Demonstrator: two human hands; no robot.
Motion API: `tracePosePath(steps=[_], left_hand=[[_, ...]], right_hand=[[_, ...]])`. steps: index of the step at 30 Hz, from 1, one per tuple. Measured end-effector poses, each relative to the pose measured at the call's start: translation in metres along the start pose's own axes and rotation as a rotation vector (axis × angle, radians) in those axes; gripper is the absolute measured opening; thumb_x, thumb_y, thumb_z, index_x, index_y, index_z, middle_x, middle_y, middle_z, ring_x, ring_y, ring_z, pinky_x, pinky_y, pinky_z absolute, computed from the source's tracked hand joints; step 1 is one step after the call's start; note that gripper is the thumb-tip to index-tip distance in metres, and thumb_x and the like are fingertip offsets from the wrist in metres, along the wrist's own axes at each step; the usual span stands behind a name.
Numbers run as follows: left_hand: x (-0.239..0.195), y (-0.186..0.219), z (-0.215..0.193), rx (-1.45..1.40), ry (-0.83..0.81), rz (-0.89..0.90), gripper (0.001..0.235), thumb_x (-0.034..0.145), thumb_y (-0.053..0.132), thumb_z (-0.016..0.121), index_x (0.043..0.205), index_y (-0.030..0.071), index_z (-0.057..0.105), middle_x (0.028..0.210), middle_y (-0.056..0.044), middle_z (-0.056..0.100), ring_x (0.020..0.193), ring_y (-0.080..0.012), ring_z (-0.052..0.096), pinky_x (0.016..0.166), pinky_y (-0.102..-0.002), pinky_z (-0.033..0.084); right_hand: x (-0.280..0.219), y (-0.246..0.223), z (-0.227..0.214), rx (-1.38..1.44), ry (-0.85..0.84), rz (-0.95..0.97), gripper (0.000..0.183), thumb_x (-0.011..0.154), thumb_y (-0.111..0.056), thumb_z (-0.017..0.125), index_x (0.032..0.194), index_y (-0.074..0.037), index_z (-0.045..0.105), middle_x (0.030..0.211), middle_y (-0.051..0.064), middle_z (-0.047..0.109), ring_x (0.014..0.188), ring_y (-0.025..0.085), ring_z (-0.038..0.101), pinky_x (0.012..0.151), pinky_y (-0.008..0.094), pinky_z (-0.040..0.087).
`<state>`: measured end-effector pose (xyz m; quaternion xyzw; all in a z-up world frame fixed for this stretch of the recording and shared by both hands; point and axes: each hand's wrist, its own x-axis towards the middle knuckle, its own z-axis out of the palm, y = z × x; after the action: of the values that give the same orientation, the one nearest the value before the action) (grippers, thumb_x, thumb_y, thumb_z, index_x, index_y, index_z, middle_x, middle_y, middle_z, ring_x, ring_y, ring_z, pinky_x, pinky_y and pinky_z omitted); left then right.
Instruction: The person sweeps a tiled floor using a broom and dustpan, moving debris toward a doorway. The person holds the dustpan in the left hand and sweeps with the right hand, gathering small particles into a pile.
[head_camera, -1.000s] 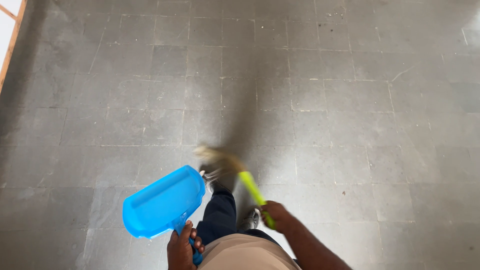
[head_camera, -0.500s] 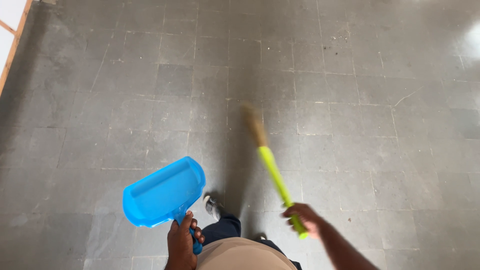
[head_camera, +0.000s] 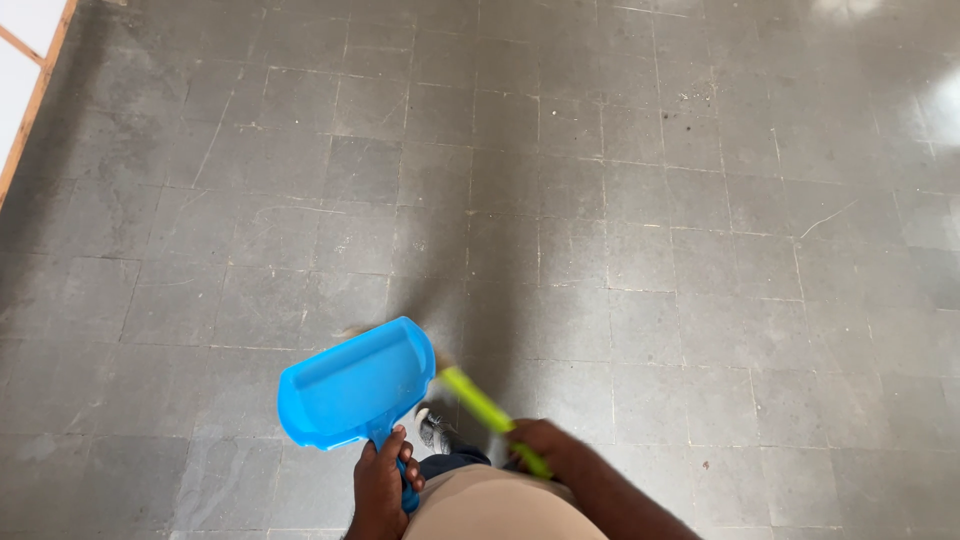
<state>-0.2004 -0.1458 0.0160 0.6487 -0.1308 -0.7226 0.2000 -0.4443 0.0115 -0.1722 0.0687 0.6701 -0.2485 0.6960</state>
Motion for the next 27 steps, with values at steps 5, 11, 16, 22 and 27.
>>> tracePosePath(steps=[5, 11, 16, 22, 27], left_hand=[[0.007, 0.01, 0.0, -0.018, 0.021, -0.019, 0.027, 0.093, 0.024, 0.067, 0.106, 0.007, 0.051, 0.072, -0.006, 0.05, 0.054, -0.0168, 0.048, 0.046, -0.035, 0.041], [0.009, 0.016, 0.008, -0.015, 0.018, -0.05, 0.03, 0.091, 0.025, 0.068, 0.109, 0.007, 0.053, 0.073, -0.005, 0.049, 0.055, -0.0167, 0.048, 0.047, -0.035, 0.039], [0.023, 0.028, 0.029, -0.071, 0.038, -0.051, 0.031, 0.092, 0.024, 0.068, 0.112, 0.008, 0.052, 0.073, -0.005, 0.049, 0.056, -0.016, 0.049, 0.047, -0.034, 0.041], [0.055, 0.055, 0.078, -0.017, 0.066, -0.053, 0.03, 0.092, 0.022, 0.068, 0.112, 0.007, 0.052, 0.072, -0.006, 0.05, 0.053, -0.0173, 0.046, 0.045, -0.036, 0.038], [0.081, 0.086, 0.125, -0.004, 0.095, 0.008, 0.027, 0.091, 0.02, 0.067, 0.107, 0.005, 0.052, 0.07, -0.007, 0.048, 0.048, -0.0183, 0.046, 0.04, -0.037, 0.037]], right_hand=[[-0.021, -0.022, -0.084, 0.17, 0.304, 0.044, 0.023, 0.101, -0.017, 0.065, 0.116, 0.0, 0.066, 0.08, 0.012, 0.061, 0.055, 0.019, 0.053, 0.047, 0.034, 0.05], [-0.092, -0.067, -0.118, -0.034, 0.456, -0.186, 0.029, 0.102, -0.018, 0.066, 0.123, -0.001, 0.057, 0.079, 0.01, 0.056, 0.057, 0.014, 0.051, 0.047, 0.031, 0.049], [-0.106, -0.103, -0.068, -0.109, 0.294, -0.183, 0.033, 0.097, -0.019, 0.065, 0.126, -0.004, 0.055, 0.083, 0.01, 0.067, 0.058, 0.018, 0.056, 0.05, 0.036, 0.055], [-0.05, -0.189, 0.012, -0.197, 0.039, -0.181, 0.034, 0.096, -0.019, 0.072, 0.125, -0.003, 0.065, 0.084, 0.006, 0.066, 0.065, 0.013, 0.057, 0.053, 0.029, 0.051], [0.003, -0.267, 0.004, -0.159, -0.089, -0.046, 0.051, 0.1, -0.018, 0.065, 0.148, -0.021, 0.051, 0.083, 0.006, 0.064, 0.063, 0.013, 0.053, 0.052, 0.028, 0.048]])
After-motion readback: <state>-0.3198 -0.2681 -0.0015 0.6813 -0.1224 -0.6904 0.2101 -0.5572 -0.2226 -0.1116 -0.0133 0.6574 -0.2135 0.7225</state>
